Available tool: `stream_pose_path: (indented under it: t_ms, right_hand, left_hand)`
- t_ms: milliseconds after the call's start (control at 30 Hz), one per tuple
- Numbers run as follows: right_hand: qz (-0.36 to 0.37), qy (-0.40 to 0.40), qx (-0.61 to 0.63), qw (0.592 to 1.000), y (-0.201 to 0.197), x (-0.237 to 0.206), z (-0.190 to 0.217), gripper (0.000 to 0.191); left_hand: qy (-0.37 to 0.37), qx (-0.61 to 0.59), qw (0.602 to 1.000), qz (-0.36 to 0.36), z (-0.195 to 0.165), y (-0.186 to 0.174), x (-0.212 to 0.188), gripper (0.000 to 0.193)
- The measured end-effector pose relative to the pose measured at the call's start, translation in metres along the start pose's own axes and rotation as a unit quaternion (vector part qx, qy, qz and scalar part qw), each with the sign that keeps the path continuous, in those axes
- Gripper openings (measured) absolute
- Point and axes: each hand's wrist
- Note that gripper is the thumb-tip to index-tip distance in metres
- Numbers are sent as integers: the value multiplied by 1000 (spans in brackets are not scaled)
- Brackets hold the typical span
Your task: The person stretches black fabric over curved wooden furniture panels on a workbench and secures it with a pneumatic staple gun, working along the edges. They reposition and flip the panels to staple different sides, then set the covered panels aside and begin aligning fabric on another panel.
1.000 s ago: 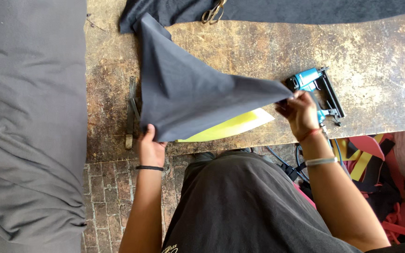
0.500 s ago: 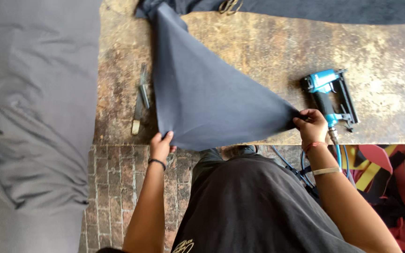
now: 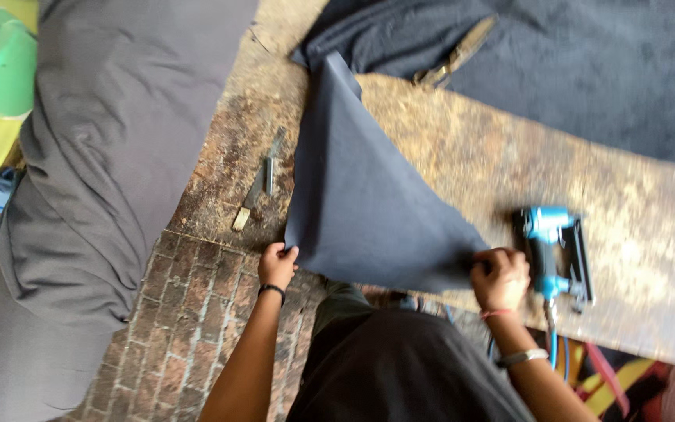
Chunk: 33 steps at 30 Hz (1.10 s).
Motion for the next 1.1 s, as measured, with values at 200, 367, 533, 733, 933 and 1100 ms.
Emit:
stream_pose_path:
  t_ms: [200,367,533,733,933,1100]
  right_hand:
    - [126,-136,141,972,28,58,97,23]
    - [238,-150,117,952,54,100,164,37]
    - [346,-139,11,928,74,115,209,71]
    - [349,-102,24,931,78,112,217,77]
    - [376,-55,10,925,82,107,218,80]
    - [388,-54,-8,920,83,103,221,85]
  left_hand:
    - [115,1,993,-37,-31,4,33,54]
    - [191,23,981,14,-102,23,87,56]
    - [285,-8,951,116,-197,58,166,55]
    - [201,58,970,121,-303,105,260,82]
    - [85,7,962,261,-347,122,292,53]
    - [168,-246,909,291,-338,115,302,18]
Point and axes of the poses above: each hand's wrist, its own x-axis towards the middle knuckle, its own y-axis out of the palm, z = x × y, and after that the axes turned 5 degrees about -y, right-handed
